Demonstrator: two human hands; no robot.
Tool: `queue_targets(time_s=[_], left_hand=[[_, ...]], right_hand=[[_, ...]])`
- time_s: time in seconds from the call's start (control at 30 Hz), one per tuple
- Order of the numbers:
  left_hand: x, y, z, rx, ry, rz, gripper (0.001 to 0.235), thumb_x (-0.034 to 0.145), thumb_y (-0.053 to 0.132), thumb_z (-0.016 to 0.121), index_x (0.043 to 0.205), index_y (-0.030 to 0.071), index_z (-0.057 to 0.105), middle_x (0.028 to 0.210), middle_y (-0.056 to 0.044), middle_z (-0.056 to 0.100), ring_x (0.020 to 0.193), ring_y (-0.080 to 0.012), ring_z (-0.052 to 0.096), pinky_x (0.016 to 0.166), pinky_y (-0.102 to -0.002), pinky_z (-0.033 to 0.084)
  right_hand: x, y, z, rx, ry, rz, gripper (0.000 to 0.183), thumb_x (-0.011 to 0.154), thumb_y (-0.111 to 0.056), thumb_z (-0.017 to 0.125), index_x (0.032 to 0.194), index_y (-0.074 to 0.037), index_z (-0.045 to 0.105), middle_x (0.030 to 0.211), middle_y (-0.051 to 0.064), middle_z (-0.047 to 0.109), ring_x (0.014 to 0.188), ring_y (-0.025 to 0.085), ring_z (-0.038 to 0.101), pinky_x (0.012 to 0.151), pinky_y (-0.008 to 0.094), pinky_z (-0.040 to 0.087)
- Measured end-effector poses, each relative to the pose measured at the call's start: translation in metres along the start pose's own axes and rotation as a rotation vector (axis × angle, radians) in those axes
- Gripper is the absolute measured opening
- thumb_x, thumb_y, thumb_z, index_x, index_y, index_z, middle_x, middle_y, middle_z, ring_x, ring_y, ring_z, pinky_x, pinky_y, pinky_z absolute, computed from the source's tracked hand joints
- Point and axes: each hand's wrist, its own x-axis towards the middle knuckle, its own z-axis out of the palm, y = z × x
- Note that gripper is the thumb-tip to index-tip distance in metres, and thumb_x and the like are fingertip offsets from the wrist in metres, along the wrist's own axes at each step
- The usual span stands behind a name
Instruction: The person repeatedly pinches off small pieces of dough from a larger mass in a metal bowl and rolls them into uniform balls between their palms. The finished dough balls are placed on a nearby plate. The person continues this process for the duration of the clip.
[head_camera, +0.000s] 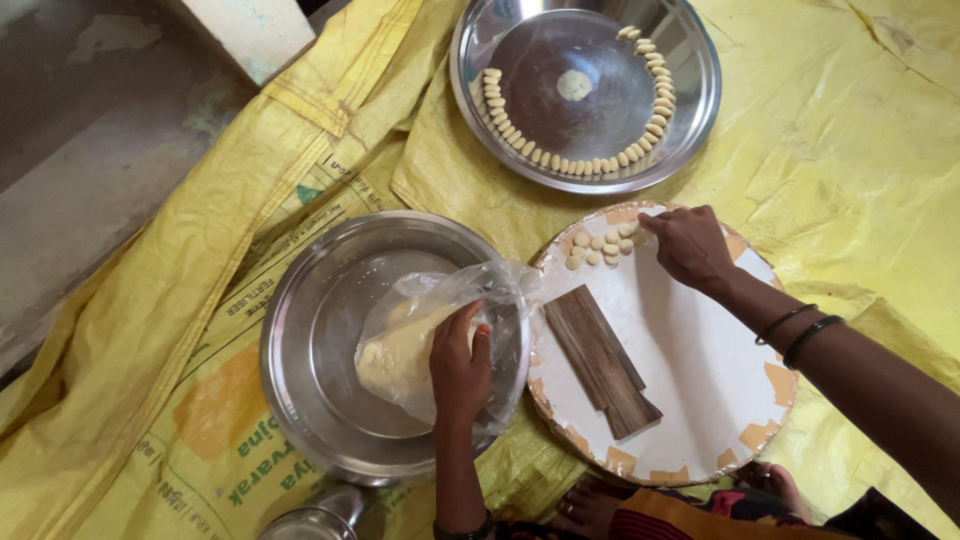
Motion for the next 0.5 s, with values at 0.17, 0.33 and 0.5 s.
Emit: queue_targets(time_s=[0.17,0.33,0.5], left_hand=[[-0.004,-0.021,-0.007,0.222,-0.037,0.038,0.035,0.094,0.007,0.061,0.128,0.009,0.066,0.137,-0.013,0.064,0.133,-0.0341,0.053,0.115,-0.051,0.033],[-0.004,-0.027,-0.017,0.471,-0.078,-0.015,0.045,0.088,0.01,0.069,0.132,0.015,0.065,0.148,-0.013,0.052,0.146,-0.0381,0.035,0.124,-0.061,0.013],[-0.003,-0.022,-0.022,0.466,-0.103,-0.096,0.073,0.075,0.025,0.083,0.142,0.016,0.056,0.158,-0.022,0.031,0.152,-0.0463,0.011,0.118,-0.07,0.001]], right_hand=[[0.002,-0.014,-0.016,0.006,0.029,-0.004,0.018,0.093,-0.009,0.063,0.103,-0.015,0.078,0.094,0.01,0.076,0.088,0.027,0.071,0.08,0.045,0.051],[0.006,-0.073,-0.032,0.381,0.358,-0.152,0.013,0.088,-0.005,0.071,0.101,-0.006,0.07,0.105,0.014,0.068,0.098,0.035,0.066,0.08,0.047,0.053],[0.004,-0.166,-0.016,0.583,0.261,-0.583,0.021,0.083,0.004,0.064,0.102,-0.002,0.07,0.108,0.018,0.068,0.099,0.036,0.069,0.082,0.041,0.058]])
